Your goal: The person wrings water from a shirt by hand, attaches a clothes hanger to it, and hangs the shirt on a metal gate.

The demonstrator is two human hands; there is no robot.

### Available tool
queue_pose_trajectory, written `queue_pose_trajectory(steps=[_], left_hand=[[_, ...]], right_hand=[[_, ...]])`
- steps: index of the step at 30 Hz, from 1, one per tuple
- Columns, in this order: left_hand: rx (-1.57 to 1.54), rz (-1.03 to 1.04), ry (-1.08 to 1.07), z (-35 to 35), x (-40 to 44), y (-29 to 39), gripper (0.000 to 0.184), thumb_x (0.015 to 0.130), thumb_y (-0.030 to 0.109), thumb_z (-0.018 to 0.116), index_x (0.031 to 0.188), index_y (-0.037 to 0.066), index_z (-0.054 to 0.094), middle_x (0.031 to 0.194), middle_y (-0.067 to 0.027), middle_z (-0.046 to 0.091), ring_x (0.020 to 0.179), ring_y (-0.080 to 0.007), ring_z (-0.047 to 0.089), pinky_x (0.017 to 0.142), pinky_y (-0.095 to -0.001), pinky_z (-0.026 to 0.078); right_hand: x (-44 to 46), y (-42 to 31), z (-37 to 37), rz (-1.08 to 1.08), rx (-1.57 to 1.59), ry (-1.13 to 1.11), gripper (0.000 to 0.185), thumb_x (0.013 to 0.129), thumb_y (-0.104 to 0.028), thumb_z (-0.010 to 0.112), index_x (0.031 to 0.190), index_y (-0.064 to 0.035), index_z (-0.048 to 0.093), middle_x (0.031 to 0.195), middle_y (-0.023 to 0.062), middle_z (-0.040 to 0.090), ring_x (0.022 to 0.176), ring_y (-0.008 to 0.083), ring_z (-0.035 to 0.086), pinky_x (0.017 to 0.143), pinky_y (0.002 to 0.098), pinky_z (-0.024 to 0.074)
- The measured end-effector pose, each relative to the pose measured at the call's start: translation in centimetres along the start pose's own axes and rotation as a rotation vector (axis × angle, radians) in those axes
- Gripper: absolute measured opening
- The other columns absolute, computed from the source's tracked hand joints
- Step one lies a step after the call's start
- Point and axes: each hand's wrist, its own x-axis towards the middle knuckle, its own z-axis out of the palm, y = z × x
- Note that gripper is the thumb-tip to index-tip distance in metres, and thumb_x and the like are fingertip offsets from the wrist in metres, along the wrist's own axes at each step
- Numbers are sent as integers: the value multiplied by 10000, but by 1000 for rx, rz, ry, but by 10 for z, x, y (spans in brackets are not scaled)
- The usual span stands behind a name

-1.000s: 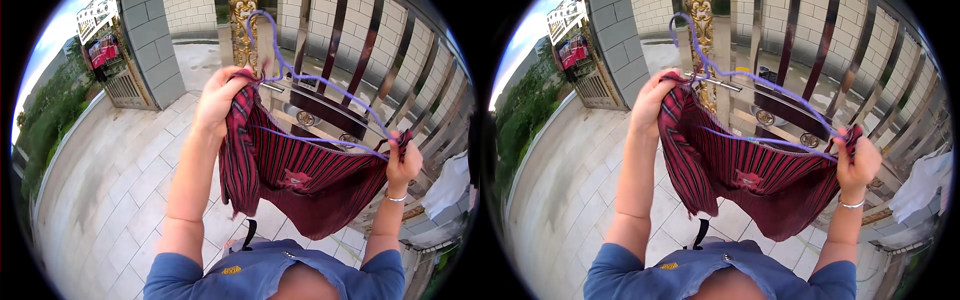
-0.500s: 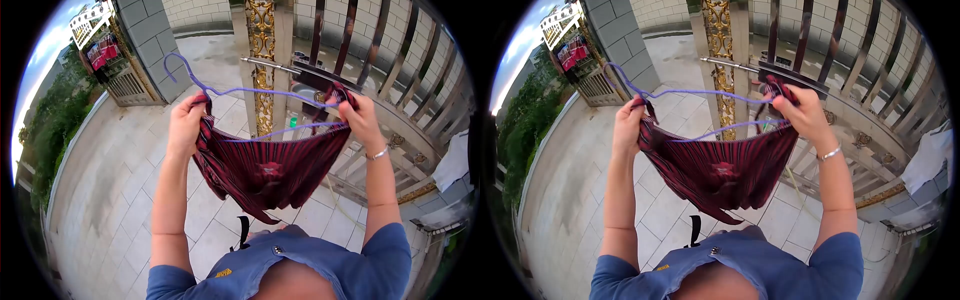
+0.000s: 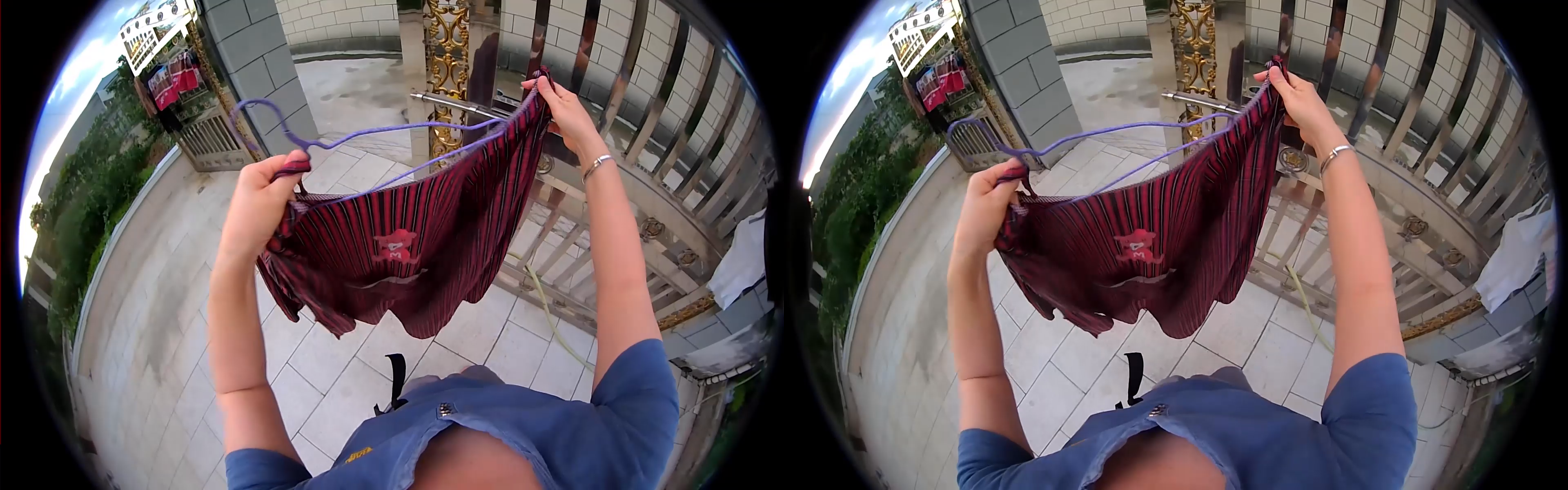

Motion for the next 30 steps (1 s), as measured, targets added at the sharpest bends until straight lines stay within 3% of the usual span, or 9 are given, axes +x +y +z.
queue_pose_trajectory(steps=[4,8,10,12,15,22,25,28,30], left_hand=[[-50,4,-16,-28,-10,4,112,804,76,468,758,29,557,535,63,428,463,-9,357,413,-173,280],[52,-38,72,-23,-14,-3,122,805,81,466,806,29,577,536,53,444,457,-9,367,414,-169,284],[210,97,24,-10,-12,-27,192,795,84,476,896,-42,579,592,32,526,515,-90,461,483,-258,383],[405,212,-26,7,-12,-48,161,789,161,532,846,27,601,549,-128,534,452,-199,491,475,-325,399],[579,-4,-22,23,-12,-44,198,786,225,539,833,43,601,659,-210,557,634,-375,534,583,-400,427],[651,77,322,55,18,-55,301,786,341,525,777,47,589,717,-200,581,734,-379,552,630,-439,443],[625,111,326,75,28,-46,283,769,316,541,758,35,570,711,-196,582,725,-379,554,627,-443,445],[492,218,262,89,23,-39,254,737,264,586,745,12,558,724,-209,576,743,-384,548,619,-434,441],[485,217,251,94,16,-36,249,729,253,595,743,8,557,722,-212,574,742,-386,547,615,-430,440]], right_hand=[[21,10,13,90,-6,-42,363,848,-466,421,946,-160,590,722,-42,543,631,49,469,589,228,357],[11,-4,36,-23,165,-138,341,865,-382,443,912,-82,598,695,-28,534,605,57,476,563,235,410],[6,-27,54,-111,172,-152,335,866,-370,449,910,-74,599,705,-25,532,624,59,479,576,229,412],[0,-50,67,-183,124,-153,331,864,-351,463,902,-51,598,738,-15,534,670,64,484,606,214,416],[5,-63,75,-247,89,-214,341,860,-357,468,899,-43,597,727,-11,537,669,63,482,601,214,416],[-59,-78,108,-349,170,-441,331,863,-348,469,877,-56,623,681,-62,521,651,27,439,615,173,380],[-93,-63,147,-516,178,-524,292,860,-280,490,897,-3,574,719,0,558,691,59,487,634,215,400],[-103,-31,178,-480,221,-412,209,856,-191,481,895,9,527,725,49,561,738,123,534,686,258,414],[-108,-15,183,-524,272,-303,163,892,-144,413,936,8,451,790,49,568,812,97,533,770,244,409]])
